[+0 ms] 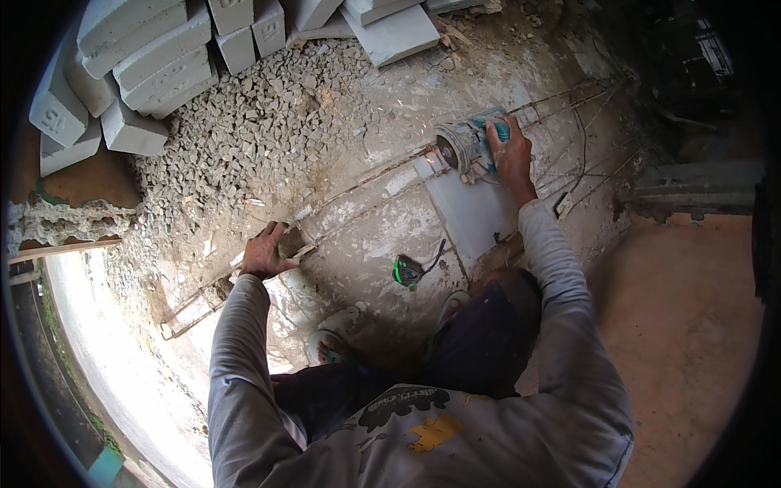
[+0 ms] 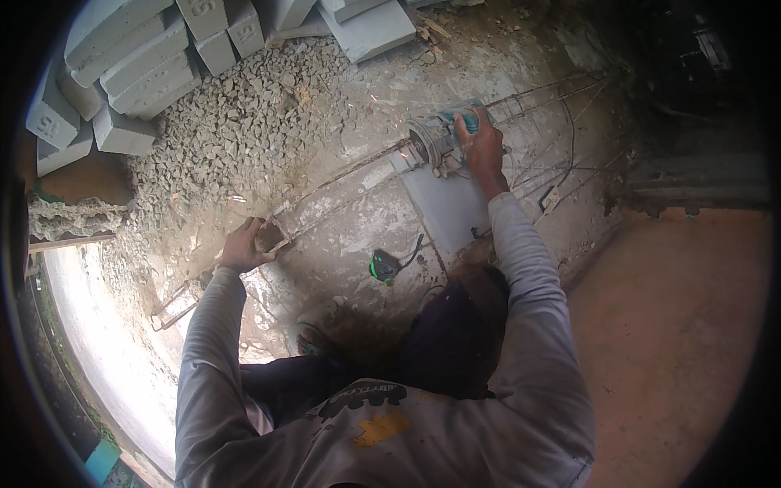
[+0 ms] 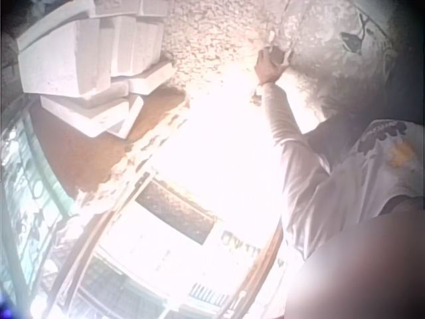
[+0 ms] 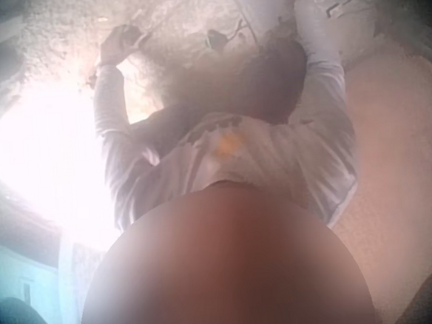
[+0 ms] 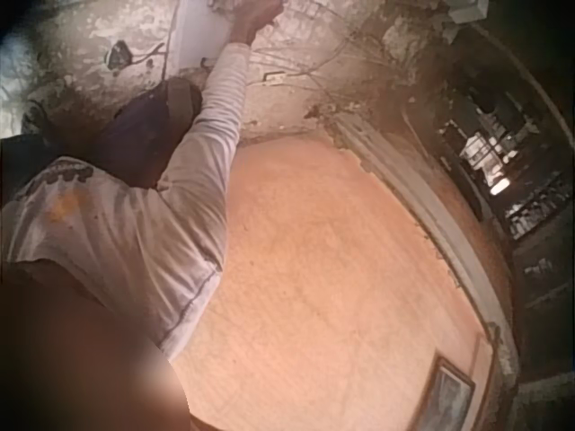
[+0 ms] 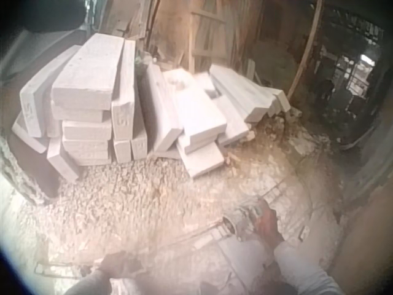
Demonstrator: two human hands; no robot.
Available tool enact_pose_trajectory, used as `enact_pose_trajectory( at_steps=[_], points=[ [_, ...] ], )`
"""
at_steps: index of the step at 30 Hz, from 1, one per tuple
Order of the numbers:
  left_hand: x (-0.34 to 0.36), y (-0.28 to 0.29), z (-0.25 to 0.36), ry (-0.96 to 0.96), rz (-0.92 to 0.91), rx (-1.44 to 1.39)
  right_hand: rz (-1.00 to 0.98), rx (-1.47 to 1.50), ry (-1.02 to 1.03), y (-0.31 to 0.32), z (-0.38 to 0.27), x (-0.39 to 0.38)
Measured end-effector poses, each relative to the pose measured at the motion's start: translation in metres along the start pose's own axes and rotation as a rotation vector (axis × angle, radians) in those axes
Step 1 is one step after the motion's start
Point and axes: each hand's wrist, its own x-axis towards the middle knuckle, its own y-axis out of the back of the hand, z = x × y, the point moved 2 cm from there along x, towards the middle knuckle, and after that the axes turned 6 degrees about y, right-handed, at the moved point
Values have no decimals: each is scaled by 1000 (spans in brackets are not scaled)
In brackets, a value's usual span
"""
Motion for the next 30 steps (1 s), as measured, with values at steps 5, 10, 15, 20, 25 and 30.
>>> enact_pose_trajectory(
  at_steps=[5,10,15,20,25,30],
  points=[
    [3,3,0,70,-121,22,-15,1,-12,2,-3,0],
    [1,0,-3,54,-75,28,-47,13,-45,4,-10,1],
    [-1,3,4,13,0,10,-21,-23,-24,1,-3,1],
    [-1,3,4,18,-12,12,-23,-29,-16,-1,-3,3],
    [1,-3,-4,75,-91,50,6,-28,20,-1,-6,3],
    [1,2,2,73,-94,27,-63,-36,-40,0,-4,4]
  ],
)
